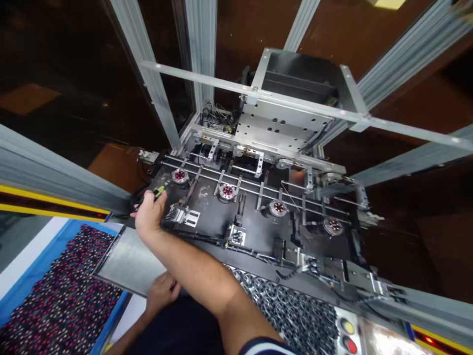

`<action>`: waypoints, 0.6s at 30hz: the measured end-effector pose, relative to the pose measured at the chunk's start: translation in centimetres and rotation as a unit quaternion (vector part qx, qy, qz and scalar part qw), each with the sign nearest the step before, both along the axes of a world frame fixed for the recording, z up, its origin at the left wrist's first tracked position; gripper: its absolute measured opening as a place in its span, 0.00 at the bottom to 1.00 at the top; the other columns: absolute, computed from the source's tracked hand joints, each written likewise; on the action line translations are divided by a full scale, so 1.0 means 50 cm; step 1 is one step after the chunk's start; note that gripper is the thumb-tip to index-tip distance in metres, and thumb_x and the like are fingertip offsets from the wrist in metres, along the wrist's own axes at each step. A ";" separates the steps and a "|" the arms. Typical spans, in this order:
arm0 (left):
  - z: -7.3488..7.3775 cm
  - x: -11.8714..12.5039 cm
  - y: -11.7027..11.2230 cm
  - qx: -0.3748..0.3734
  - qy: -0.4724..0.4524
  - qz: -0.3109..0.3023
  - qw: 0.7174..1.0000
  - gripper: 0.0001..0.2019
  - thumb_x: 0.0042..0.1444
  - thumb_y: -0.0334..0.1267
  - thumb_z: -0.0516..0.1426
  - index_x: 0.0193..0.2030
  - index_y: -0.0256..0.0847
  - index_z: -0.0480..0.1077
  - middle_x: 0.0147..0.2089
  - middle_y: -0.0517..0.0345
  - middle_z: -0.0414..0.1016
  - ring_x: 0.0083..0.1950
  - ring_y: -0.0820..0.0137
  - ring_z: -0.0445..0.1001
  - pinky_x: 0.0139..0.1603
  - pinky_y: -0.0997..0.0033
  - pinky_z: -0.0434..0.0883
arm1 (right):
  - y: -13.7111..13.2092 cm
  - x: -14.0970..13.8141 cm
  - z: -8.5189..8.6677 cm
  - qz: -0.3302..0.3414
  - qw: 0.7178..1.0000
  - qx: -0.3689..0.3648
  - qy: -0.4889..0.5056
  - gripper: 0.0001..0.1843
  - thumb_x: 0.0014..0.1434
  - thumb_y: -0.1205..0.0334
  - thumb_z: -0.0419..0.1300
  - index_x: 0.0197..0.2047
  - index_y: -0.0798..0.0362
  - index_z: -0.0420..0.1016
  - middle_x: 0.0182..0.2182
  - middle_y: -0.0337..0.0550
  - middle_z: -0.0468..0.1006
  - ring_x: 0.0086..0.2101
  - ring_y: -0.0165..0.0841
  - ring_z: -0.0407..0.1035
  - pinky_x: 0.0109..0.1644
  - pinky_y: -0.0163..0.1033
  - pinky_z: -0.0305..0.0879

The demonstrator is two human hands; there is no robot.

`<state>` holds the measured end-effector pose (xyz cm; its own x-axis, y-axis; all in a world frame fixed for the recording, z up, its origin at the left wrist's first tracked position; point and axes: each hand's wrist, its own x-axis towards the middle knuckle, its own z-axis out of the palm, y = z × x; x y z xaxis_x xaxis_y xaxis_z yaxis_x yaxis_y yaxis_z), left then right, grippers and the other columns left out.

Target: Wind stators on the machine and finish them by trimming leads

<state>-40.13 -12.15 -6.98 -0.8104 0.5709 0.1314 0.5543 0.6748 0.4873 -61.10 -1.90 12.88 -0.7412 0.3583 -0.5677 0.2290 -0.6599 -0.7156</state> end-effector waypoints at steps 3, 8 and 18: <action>0.003 0.003 0.009 0.021 0.044 0.016 0.999 0.14 0.63 0.41 0.57 0.52 0.39 0.70 0.50 0.52 0.75 0.44 0.66 0.76 0.43 0.60 0.77 | 0.002 -0.002 0.003 -0.004 1.000 -0.004 0.001 0.15 0.60 0.59 0.50 0.50 0.54 0.62 0.33 0.36 0.67 0.20 0.24 0.68 0.12 0.26 0.62; 0.016 -0.001 0.019 0.041 0.077 0.022 0.996 0.13 0.63 0.41 0.57 0.52 0.39 0.70 0.50 0.52 0.75 0.43 0.67 0.76 0.42 0.62 0.77 | 0.004 -0.002 0.003 -0.014 1.000 -0.009 0.007 0.15 0.60 0.60 0.50 0.50 0.53 0.62 0.32 0.36 0.67 0.21 0.24 0.69 0.13 0.25 0.62; 0.022 -0.004 0.021 0.047 0.064 0.025 0.997 0.12 0.64 0.41 0.56 0.51 0.41 0.70 0.51 0.51 0.74 0.44 0.68 0.76 0.43 0.63 0.77 | 0.001 0.013 0.017 0.066 0.996 0.001 0.062 0.18 0.65 0.62 0.43 0.56 0.54 0.59 0.21 0.28 0.64 0.13 0.23 0.61 0.14 0.26 0.59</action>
